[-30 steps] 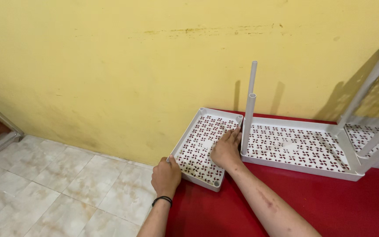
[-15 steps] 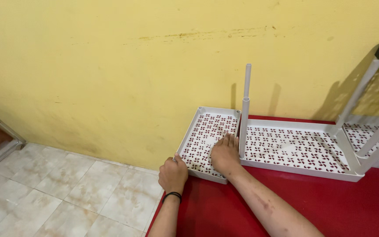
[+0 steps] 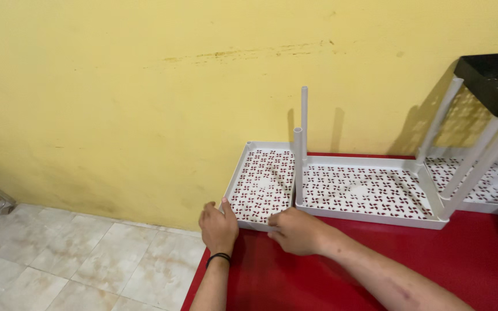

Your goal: The person disassembles small plastic tiered storage racks on a red table. They pull the black support poles out of the shelf trays, detach trays from the frames, and stack the removed trays and poles together on the table.

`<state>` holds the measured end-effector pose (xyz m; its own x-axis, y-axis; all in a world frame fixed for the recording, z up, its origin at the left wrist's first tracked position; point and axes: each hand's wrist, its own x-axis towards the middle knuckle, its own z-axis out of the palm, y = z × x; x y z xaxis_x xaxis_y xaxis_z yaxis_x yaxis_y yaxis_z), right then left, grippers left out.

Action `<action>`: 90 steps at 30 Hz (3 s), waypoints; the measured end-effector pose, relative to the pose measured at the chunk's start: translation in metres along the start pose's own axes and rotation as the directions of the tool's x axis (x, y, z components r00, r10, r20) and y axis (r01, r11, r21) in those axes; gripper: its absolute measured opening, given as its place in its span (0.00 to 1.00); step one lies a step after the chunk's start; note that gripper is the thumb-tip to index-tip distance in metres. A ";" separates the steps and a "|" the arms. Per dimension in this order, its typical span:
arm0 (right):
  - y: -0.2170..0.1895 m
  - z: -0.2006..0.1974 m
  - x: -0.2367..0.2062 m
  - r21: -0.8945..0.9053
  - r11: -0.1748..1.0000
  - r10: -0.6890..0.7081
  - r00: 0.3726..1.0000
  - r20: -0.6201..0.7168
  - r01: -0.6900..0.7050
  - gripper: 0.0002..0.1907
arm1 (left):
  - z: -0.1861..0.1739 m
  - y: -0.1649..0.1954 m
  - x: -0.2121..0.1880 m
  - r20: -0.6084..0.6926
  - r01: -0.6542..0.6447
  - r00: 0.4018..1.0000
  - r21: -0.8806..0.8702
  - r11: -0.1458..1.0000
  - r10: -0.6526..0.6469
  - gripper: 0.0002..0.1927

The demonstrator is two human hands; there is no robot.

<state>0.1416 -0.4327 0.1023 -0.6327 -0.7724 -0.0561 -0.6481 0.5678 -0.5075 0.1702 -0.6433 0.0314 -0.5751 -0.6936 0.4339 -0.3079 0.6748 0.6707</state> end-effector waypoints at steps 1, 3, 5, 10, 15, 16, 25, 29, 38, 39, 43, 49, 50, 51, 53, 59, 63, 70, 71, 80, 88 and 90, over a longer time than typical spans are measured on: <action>0.002 -0.011 -0.011 0.021 0.995 0.098 0.991 0.094 -0.100 0.14 | -0.001 0.005 -0.004 -0.149 -0.159 0.977 -0.021 0.987 0.154 0.28; 0.015 -0.029 -0.034 0.041 0.999 -0.015 0.977 -0.215 0.024 0.11 | 0.001 0.021 -0.012 -0.070 -0.341 0.940 -0.187 0.921 0.333 0.27; 0.035 -0.041 -0.052 0.003 0.998 0.053 0.907 -0.417 -0.057 0.11 | 0.008 0.043 -0.022 -0.002 -0.459 0.877 -0.303 0.835 0.481 0.28; 0.090 -0.060 -0.068 0.058 0.996 0.091 0.775 -0.625 -0.071 0.15 | 0.033 0.100 -0.037 0.259 -0.573 0.707 -0.337 0.747 0.658 0.37; 0.095 -0.053 -0.048 0.077 0.970 -0.135 0.775 -0.617 0.230 0.21 | 0.029 0.115 -0.036 0.559 -0.367 0.683 -0.293 0.883 0.470 0.26; 0.091 -0.052 -0.040 0.044 0.954 -0.209 0.765 -0.609 0.296 0.22 | 0.027 0.116 -0.038 0.574 -0.331 0.698 -0.273 0.903 0.429 0.25; 0.083 -0.062 0.017 0.378 0.896 -0.065 0.911 -0.408 0.233 0.18 | 0.046 0.104 -0.037 0.448 -0.434 0.754 -0.211 0.876 0.481 0.17; 0.083 -0.057 0.020 0.234 0.944 -0.067 0.832 -0.551 0.231 0.18 | 0.052 0.101 -0.037 0.418 -0.453 0.759 -0.210 0.867 0.498 0.17; 0.079 -0.064 0.018 0.352 0.894 -0.075 0.867 -0.493 0.277 0.17 | 0.047 0.109 -0.037 0.516 -0.361 0.759 -0.174 0.916 0.397 0.18; 0.078 -0.064 0.018 0.334 0.907 -0.054 0.858 -0.511 0.257 0.16 | 0.047 0.109 -0.038 0.497 -0.369 0.760 -0.201 0.907 0.419 0.18; 0.072 -0.063 0.018 0.303 0.935 0.038 0.800 -0.599 0.183 0.16 | 0.048 0.110 -0.040 0.442 -0.413 0.763 -0.226 0.882 0.471 0.18; 0.060 -0.055 0.020 0.444 0.884 0.162 0.792 -0.588 0.148 0.17 | 0.045 0.114 -0.040 0.533 -0.321 0.774 -0.135 0.938 0.341 0.19; 0.060 -0.053 0.020 0.524 0.846 0.231 0.819 -0.525 0.098 0.16 | 0.045 0.114 -0.040 0.535 -0.328 0.773 -0.124 0.937 0.342 0.20; 0.061 -0.052 0.021 0.557 0.820 0.218 0.828 -0.517 0.132 0.16 | 0.045 0.114 -0.039 0.535 -0.333 0.773 -0.115 0.936 0.341 0.21; 0.064 -0.051 0.024 0.615 0.761 0.180 0.843 -0.506 0.207 0.16 | 0.046 0.112 -0.038 0.541 -0.327 0.774 -0.102 0.939 0.328 0.23; 0.063 -0.062 0.019 0.467 0.842 0.163 0.698 -0.698 0.270 0.16 | 0.053 0.105 -0.037 0.507 -0.381 0.759 -0.162 0.910 0.408 0.19; 0.076 -0.102 -0.004 0.321 0.890 0.111 0.531 -0.840 0.323 0.14 | 0.053 0.105 -0.036 0.501 -0.364 0.769 -0.169 0.916 0.398 0.23; 0.129 -0.084 -0.028 -0.124 0.934 0.252 0.867 -0.429 -0.334 0.11 | 0.052 0.106 -0.044 0.471 -0.399 0.776 -0.150 0.905 0.420 0.22; 0.136 -0.079 -0.032 -0.121 0.937 0.238 0.853 -0.465 -0.327 0.11 | 0.053 0.105 -0.045 0.432 -0.443 0.774 -0.151 0.884 0.462 0.22; 0.155 -0.090 -0.132 -0.322 0.929 -0.247 0.346 -0.905 -0.180 0.04 | 0.070 0.125 -0.073 0.138 -0.771 0.574 -0.242 0.589 0.807 0.17; 0.164 -0.149 -0.199 -0.057 0.889 0.141 0.391 -0.910 -0.455 0.15 | 0.119 0.213 -0.124 0.372 -0.788 0.353 -0.377 0.487 0.859 0.28; 0.170 -0.154 -0.201 -0.016 0.916 0.197 0.484 -0.853 -0.402 0.15 | 0.128 0.223 -0.136 0.421 -0.811 0.319 -0.343 0.475 0.849 0.25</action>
<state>0.0931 -0.1373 0.1593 -0.7952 -0.0191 0.6060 -0.3462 0.8348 -0.4280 0.0826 -0.3662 0.0449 -0.7639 0.4580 0.4547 0.5803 0.7958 0.1732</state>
